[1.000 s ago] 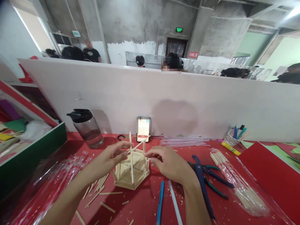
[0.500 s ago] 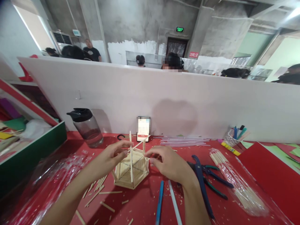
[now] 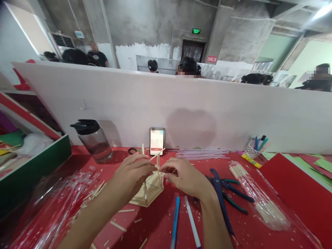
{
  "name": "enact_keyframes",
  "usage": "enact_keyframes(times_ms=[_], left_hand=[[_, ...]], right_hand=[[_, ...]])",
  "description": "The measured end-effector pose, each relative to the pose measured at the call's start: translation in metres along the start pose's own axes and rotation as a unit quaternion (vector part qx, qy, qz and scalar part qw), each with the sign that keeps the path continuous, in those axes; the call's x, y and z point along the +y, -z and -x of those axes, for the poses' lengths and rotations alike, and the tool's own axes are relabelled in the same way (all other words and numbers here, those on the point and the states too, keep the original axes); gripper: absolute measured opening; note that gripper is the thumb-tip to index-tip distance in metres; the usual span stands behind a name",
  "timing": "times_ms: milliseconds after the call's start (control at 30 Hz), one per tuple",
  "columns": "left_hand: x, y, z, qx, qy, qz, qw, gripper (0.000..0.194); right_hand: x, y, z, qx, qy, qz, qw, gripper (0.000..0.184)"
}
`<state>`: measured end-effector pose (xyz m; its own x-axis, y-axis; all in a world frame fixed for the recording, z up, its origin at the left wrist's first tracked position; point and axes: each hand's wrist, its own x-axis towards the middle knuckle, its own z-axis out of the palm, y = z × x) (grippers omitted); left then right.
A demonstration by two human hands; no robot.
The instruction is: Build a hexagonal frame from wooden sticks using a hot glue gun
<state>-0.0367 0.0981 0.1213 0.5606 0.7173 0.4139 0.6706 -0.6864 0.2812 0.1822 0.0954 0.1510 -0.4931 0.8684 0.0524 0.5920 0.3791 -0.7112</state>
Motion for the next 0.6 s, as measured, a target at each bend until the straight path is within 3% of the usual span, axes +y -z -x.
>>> enact_keyframes(times_ms=[267,433,600], left_hand=[[-0.003,0.002,-0.017,-0.077,-0.013,-0.007,0.997,0.024],[-0.002,0.002,-0.018,-0.077,-0.017,-0.023,0.997,0.024],[-0.005,0.000,-0.018,-0.086,-0.013,-0.026,0.996,0.029]], right_hand=[[0.001,-0.002,0.000,0.002,-0.010,-0.002,1.000,0.018],[-0.001,0.004,0.005,-0.010,-0.016,-0.005,1.000,0.024],[0.003,0.018,0.020,-0.002,-0.062,0.019,0.998,0.025]])
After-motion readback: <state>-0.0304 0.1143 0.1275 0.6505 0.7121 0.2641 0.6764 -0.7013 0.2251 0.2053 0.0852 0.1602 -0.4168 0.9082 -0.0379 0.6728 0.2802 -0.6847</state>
